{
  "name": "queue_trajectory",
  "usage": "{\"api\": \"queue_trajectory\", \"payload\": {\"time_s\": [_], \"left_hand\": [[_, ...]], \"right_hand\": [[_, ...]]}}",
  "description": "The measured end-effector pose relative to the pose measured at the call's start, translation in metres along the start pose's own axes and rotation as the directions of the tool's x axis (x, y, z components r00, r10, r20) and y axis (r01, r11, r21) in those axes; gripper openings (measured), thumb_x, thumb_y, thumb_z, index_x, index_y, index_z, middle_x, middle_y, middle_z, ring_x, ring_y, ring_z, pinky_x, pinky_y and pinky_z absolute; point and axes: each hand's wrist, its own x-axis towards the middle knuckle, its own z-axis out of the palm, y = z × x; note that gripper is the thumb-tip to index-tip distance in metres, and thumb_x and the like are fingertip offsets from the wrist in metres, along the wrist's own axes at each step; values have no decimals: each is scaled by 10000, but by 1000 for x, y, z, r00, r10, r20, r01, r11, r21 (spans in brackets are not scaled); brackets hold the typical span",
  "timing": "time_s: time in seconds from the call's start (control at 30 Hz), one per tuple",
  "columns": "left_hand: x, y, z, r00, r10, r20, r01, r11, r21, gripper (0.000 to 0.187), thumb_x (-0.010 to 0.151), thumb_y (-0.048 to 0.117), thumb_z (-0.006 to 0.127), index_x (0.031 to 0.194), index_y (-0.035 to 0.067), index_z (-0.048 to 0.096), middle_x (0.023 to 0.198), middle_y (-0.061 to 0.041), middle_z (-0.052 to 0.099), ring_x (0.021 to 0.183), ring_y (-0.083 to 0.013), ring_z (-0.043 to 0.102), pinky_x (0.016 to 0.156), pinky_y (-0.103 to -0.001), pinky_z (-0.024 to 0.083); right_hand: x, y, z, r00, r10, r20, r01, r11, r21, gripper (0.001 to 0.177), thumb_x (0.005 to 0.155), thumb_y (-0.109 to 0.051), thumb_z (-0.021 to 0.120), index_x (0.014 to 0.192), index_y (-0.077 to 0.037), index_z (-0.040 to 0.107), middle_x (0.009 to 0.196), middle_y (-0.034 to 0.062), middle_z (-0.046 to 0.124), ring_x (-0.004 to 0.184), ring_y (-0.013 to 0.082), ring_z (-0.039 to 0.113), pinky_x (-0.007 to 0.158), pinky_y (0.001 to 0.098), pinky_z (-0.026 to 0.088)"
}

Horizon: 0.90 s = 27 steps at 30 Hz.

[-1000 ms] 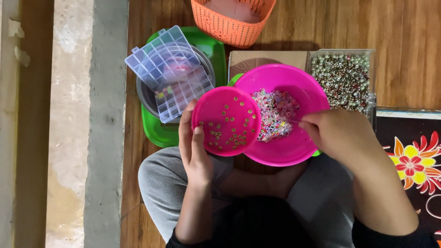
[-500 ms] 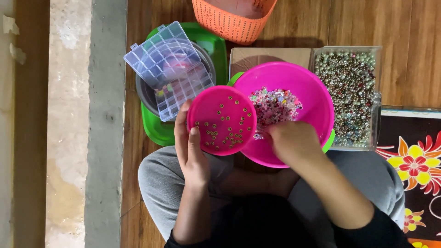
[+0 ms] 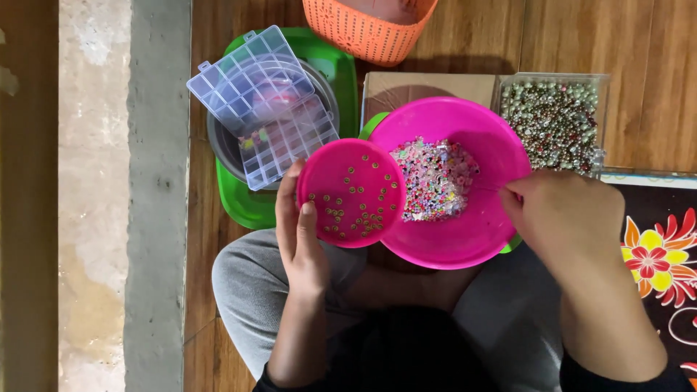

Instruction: Organizing and sorting small jewelry beads and components from bowls into a plastic grid storage container using a fine tool.

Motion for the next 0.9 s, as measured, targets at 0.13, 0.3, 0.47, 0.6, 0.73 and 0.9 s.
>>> {"api": "queue_trajectory", "payload": {"time_s": [0.13, 0.3, 0.47, 0.6, 0.73, 0.9], "left_hand": [[-2, 3, 8, 998, 3, 57, 0, 999, -49, 500, 1082, 172, 418, 1538, -23, 356, 1597, -203, 412, 1499, -325, 409, 1275, -451, 305], [-4, -7, 9, 1000, 20, 19, -18, 994, -108, 468, 1101, 135, 428, 1541, -21, 400, 1532, -266, 509, 1387, -333, 516, 1193, -514, 404], [-4, -3, 6, 999, -2, 40, 5, 995, -96, 471, 1095, 140, 422, 1543, -5, 407, 1392, -284, 621, 1208, -301, 631, 1073, -492, 521], [-7, -9, 1, 999, -13, 40, 17, 994, -106, 471, 1102, 160, 428, 1547, 6, 408, 1354, -275, 651, 1173, -277, 649, 1034, -469, 548], [-7, -10, 5, 998, -19, 53, 25, 993, -113, 475, 1099, 157, 436, 1552, 17, 406, 1376, -265, 638, 1190, -278, 637, 1042, -471, 541], [-7, -7, 3, 999, -14, 51, 18, 995, -93, 463, 1095, 154, 451, 1535, 13, 423, 1452, -276, 585, 1261, -312, 605, 1085, -496, 504]], "right_hand": [[6, -11, 31, 994, -81, -68, 73, 991, -110, 214, 888, -354, 592, 767, -254, 738, 769, 0, 723, 683, 266, 694, 645, 403, 497], [28, -24, 56, 954, -273, -126, 263, 960, -95, 233, 924, -401, 540, 831, -382, 753, 761, -106, 718, 852, 154, 740, 803, 368, 572], [31, -17, 33, 949, -174, -261, 234, 948, 217, 200, 986, -381, 625, 1004, -272, 793, 880, 36, 758, 898, 274, 736, 779, 431, 589], [28, 10, 28, 864, -140, -485, 175, 984, 28, 74, 1009, -370, 731, 996, -351, 802, 888, -96, 755, 846, 154, 747, 733, 299, 600], [34, 5, 25, 972, -99, -215, 94, 995, -34, 261, 1086, -435, 581, 946, -318, 768, 842, -53, 745, 784, 178, 769, 682, 365, 619], [51, -19, 59, 976, -147, 158, 163, 982, -97, 332, 988, -287, 491, 774, -272, 744, 750, -32, 733, 742, 215, 776, 613, 422, 581]]}}
